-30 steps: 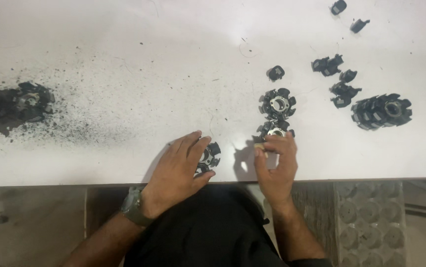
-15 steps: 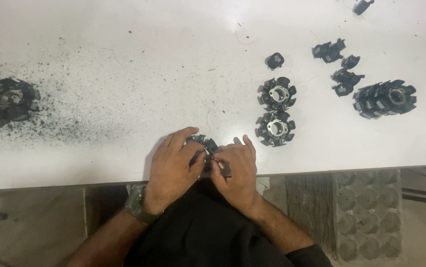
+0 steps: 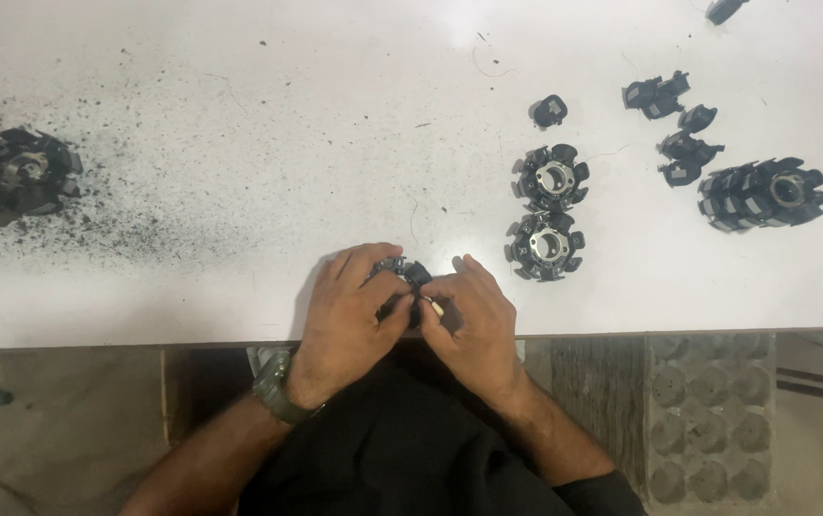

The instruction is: The person sits at a white workbench assembling small black plastic roller components onto circular wheel hubs. They pick up individual parts, press them into place on a hub by hand, and set completed hubs aside with others on the table.

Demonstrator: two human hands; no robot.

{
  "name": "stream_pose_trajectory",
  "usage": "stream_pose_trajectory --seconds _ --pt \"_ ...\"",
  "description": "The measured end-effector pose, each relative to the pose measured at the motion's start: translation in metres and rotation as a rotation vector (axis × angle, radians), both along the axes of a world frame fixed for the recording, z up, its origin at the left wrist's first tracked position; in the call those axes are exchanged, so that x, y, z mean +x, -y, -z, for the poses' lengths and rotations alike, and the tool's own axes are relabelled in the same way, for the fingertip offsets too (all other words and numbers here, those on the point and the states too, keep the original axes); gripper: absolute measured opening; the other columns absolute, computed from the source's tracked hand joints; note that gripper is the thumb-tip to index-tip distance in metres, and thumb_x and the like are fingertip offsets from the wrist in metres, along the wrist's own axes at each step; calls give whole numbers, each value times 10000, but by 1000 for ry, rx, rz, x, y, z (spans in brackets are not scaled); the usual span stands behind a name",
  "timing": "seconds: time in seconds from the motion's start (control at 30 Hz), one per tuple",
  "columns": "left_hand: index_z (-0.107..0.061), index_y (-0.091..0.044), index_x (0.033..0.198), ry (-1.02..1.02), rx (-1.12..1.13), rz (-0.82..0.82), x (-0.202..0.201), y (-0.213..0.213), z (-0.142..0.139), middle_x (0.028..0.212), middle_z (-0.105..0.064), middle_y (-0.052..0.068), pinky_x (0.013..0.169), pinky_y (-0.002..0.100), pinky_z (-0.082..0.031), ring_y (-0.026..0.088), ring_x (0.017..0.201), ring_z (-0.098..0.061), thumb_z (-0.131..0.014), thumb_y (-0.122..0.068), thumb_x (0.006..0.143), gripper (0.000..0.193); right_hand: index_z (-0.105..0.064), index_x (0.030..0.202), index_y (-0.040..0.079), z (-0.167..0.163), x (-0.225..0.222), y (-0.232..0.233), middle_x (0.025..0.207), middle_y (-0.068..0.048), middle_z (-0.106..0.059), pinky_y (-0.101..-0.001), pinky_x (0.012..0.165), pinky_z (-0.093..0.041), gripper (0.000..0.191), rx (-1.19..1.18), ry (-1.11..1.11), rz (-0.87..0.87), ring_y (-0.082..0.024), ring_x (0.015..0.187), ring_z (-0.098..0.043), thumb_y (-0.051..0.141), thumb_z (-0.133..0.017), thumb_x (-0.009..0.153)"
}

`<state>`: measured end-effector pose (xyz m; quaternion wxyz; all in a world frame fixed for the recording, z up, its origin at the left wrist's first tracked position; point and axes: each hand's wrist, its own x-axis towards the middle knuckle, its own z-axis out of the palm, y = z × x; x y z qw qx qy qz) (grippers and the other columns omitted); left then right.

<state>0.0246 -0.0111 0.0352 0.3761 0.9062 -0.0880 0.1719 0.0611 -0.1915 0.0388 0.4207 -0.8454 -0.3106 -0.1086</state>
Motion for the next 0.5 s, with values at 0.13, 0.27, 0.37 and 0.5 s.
stream_pose_trajectory --seconds 0.13,0.27,0.37,0.5 --pt "-695 -78 957 15 -11 -58 2 8 5 1289 -641 102 1000 479 -436 282 1199 -585 -769 -113 844 139 -667 970 68 -4 0 0 896 -44 -708 -525 1109 -522 156 1 -38 -3 -248 832 -711 27 -751 845" --pt "-650 -61 879 31 7 -101 1 9 10 1265 -639 109 1005 483 -435 298 1192 -581 -751 -84 828 116 -670 980 65 -4 0 1 900 -44 -708 -522 1086 -525 172 -13 -26 -5 -261 850 -707 38 -758 833" --pt "-635 -58 853 9 11 -73 2 9 12 1229 -631 123 996 488 -422 301 1172 -582 -740 -70 800 118 -665 985 67 -4 -1 5 922 -52 -710 -527 1086 -522 186 -22 -9 -29 -264 871 -706 45 -761 826" --pt "-633 -58 861 27 7 -67 3 9 12 1217 -633 114 1010 478 -419 283 1165 -588 -735 -63 807 116 -661 1011 73 -2 -3 6 947 -45 -723 -524 1102 -519 194 -12 1 -17 -254 916 -723 39 -765 851"
